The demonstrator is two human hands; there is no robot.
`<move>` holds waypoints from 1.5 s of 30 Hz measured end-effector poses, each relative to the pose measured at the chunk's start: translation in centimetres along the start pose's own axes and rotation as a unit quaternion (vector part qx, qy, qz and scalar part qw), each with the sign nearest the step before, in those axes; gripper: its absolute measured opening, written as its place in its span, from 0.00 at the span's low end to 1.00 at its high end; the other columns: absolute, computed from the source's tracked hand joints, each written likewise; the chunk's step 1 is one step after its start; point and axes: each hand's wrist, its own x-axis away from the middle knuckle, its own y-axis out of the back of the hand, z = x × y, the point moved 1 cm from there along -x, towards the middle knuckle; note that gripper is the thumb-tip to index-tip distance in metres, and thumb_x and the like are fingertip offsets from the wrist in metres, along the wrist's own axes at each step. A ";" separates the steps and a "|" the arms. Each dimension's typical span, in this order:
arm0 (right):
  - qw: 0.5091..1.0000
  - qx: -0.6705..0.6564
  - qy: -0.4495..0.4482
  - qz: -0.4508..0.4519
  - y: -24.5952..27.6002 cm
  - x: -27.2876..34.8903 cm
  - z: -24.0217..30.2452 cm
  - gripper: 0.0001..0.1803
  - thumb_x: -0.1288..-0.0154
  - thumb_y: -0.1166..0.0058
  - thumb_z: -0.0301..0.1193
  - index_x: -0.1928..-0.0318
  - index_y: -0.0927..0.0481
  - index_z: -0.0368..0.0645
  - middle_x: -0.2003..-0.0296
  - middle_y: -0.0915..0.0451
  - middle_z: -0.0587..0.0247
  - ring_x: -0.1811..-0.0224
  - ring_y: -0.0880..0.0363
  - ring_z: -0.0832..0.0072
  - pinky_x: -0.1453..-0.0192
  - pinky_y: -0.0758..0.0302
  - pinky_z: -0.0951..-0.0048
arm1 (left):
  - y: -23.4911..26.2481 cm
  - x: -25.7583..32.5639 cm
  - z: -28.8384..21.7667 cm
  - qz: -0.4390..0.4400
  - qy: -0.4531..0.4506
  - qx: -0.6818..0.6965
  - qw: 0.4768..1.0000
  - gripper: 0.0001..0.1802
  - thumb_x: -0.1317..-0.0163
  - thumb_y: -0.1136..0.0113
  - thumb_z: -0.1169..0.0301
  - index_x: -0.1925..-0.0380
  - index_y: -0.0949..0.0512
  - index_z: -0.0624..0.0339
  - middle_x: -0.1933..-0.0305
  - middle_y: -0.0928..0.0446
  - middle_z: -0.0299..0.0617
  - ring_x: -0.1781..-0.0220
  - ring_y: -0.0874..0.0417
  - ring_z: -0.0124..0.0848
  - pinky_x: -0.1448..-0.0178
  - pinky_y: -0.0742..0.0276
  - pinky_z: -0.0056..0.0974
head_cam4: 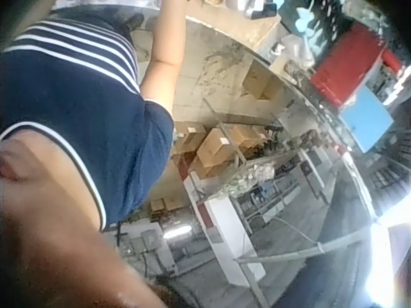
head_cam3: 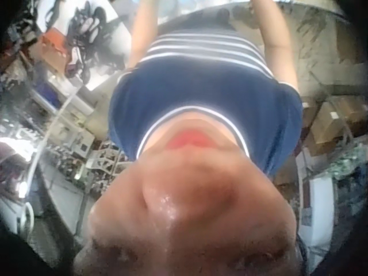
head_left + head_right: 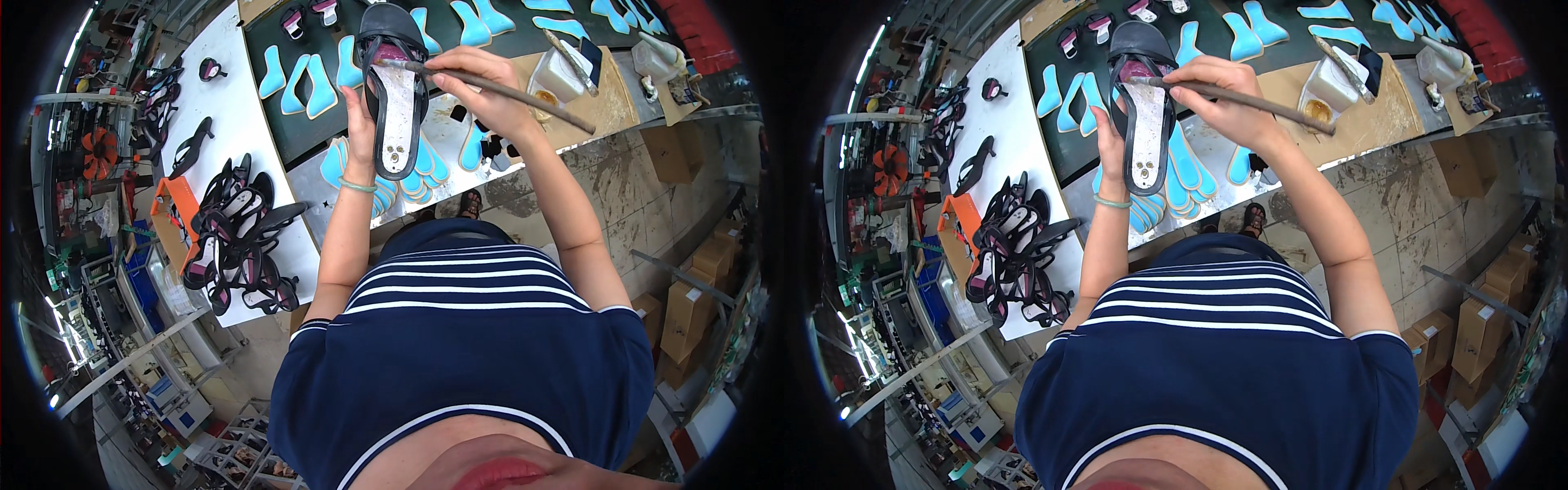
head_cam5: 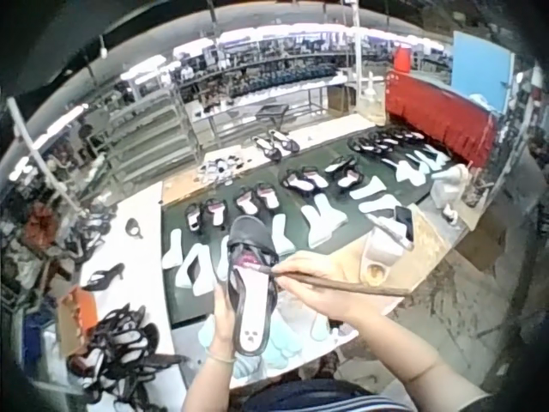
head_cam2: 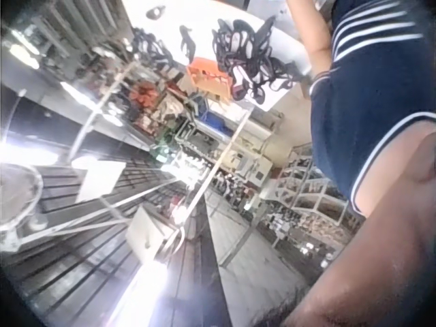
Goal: The person applies glue to shoe insoles and shoes using a brush, attaches small black pads to the shoes, and arranges the insoles on a conveyor belt.
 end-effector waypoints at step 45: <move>0.979 -0.149 -0.142 0.003 -4.6 1.5 1.6 0.07 0.43 0.43 0.23 0.64 0.17 0.32 0.73 0.17 0.59 0.72 0.18 0.80 0.68 0.23 0.79 | 2.7 -0.8 -2.0 -0.080 -0.133 -0.047 0.987 0.35 0.29 0.75 0.39 0.40 0.35 0.54 0.45 0.27 0.36 0.46 0.27 0.29 0.41 0.32 0.35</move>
